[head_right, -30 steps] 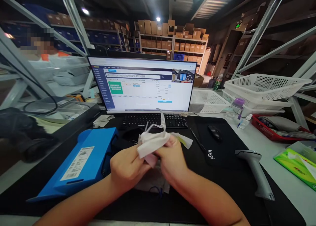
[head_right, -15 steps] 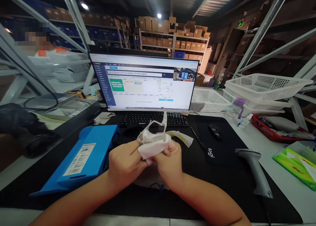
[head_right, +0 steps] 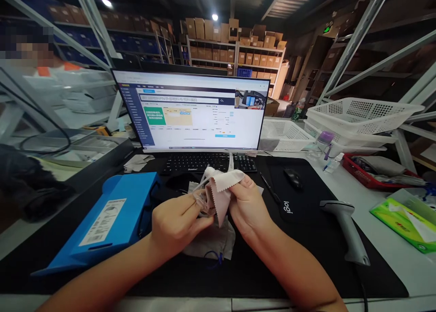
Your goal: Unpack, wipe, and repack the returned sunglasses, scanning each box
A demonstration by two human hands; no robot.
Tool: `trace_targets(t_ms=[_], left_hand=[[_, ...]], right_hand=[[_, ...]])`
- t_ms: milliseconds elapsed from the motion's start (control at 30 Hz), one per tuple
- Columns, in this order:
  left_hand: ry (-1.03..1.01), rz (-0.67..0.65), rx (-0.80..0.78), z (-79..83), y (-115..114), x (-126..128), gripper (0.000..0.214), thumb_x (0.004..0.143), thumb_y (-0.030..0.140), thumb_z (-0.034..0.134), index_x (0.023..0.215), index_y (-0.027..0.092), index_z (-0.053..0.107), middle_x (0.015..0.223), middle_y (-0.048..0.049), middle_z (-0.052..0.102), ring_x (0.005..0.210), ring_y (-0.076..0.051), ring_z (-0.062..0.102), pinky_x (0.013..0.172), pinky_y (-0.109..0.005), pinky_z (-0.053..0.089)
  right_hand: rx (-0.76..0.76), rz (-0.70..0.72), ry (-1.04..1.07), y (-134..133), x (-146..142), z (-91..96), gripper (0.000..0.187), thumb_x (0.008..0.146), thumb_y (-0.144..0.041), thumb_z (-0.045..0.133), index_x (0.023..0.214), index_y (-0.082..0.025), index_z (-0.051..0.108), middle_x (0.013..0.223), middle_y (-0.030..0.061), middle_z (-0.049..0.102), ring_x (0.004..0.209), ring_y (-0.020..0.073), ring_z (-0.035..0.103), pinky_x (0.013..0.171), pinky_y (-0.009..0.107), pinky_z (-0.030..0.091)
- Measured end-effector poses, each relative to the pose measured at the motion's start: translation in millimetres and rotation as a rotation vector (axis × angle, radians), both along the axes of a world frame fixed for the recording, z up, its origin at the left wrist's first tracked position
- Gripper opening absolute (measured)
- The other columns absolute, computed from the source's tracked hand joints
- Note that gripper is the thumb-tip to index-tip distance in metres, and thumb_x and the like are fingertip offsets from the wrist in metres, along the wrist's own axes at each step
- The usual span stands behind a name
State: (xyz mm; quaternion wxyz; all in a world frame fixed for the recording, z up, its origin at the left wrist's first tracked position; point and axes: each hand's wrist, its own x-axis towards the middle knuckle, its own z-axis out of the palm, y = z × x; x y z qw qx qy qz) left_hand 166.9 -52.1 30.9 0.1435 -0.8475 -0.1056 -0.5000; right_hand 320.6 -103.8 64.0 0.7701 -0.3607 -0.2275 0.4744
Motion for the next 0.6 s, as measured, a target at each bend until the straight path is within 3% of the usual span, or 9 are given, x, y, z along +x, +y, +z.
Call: trace_targets(t_ms=[67,133,233,300,367,467,600], left_hand=[[0.012,0.045,-0.036,3.2,2,-4,0.023,0.092,0.027,0.064,0.072,0.015,0.067,0.065,-0.0043,0.068,0.057,-0.018,0.063,0.049,-0.032,0.042],[0.02,0.071,-0.07,6.3,4,-8,0.028,0.092,0.027,0.062,0.067,0.017,0.065,0.06,-0.0035,0.064,0.053,-0.018,0.059,0.047,-0.032,0.039],[0.009,0.075,-0.119,9.3,8,-13,0.027,0.089,0.022,0.059,0.063,0.018,0.063,0.062,-0.0048,0.065,0.054,-0.018,0.059,0.049,-0.031,0.04],[-0.001,0.065,-0.145,10.2,9,-13,0.027,0.087,0.02,0.059,0.06,0.018,0.061,0.064,-0.005,0.066,0.056,-0.017,0.06,0.051,-0.029,0.041],[-0.006,0.052,-0.144,10.4,7,-11,0.024,0.088,0.021,0.061,0.064,0.018,0.064,0.064,-0.0042,0.067,0.057,-0.016,0.061,0.052,-0.028,0.043],[-0.019,0.031,-0.062,8.3,4,-6,0.016,0.09,0.022,0.064,0.076,0.017,0.069,0.065,-0.0034,0.069,0.057,-0.016,0.062,0.052,-0.028,0.044],[-0.045,-0.036,0.075,1.7,0,1,0.014,0.091,0.025,0.067,0.086,0.012,0.07,0.078,-0.0082,0.076,0.069,-0.019,0.071,0.06,-0.029,0.053]], right_hand=[[0.046,-0.059,-0.088,0,-11,-11.0,0.028,0.056,-0.031,0.092,0.07,-0.021,0.069,0.067,-0.0024,0.07,0.064,0.0154,0.062,0.072,0.032,0.055],[0.065,-0.108,-0.264,-2,-24,-23.8,0.027,0.062,-0.028,0.088,0.059,-0.022,0.062,0.055,-0.0066,0.057,0.054,0.0116,0.049,0.064,0.029,0.051],[0.093,-0.221,-0.589,-9,-39,-38.3,0.05,0.065,-0.016,0.08,0.041,-0.021,0.036,0.044,-0.0094,0.031,0.051,0.009,0.03,0.068,0.03,0.048],[0.107,-0.273,-0.675,-12,-40,-40.2,0.055,0.063,-0.012,0.078,0.038,-0.021,0.029,0.044,-0.0094,0.024,0.053,0.0092,0.027,0.073,0.032,0.048],[0.074,-0.199,-0.587,-12,-34,-34.3,0.046,0.061,-0.013,0.08,0.039,-0.021,0.04,0.044,-0.0089,0.031,0.053,0.01,0.033,0.071,0.031,0.048],[0.017,-0.028,-0.262,-8,-15,-15.0,0.018,0.056,-0.019,0.085,0.056,-0.021,0.068,0.053,-0.0052,0.056,0.058,0.0127,0.051,0.067,0.029,0.05],[-0.017,0.041,-0.004,-4,5,7.1,0.02,0.051,-0.022,0.09,0.065,-0.02,0.076,0.068,0.0006,0.073,0.067,0.016,0.064,0.073,0.029,0.055]])
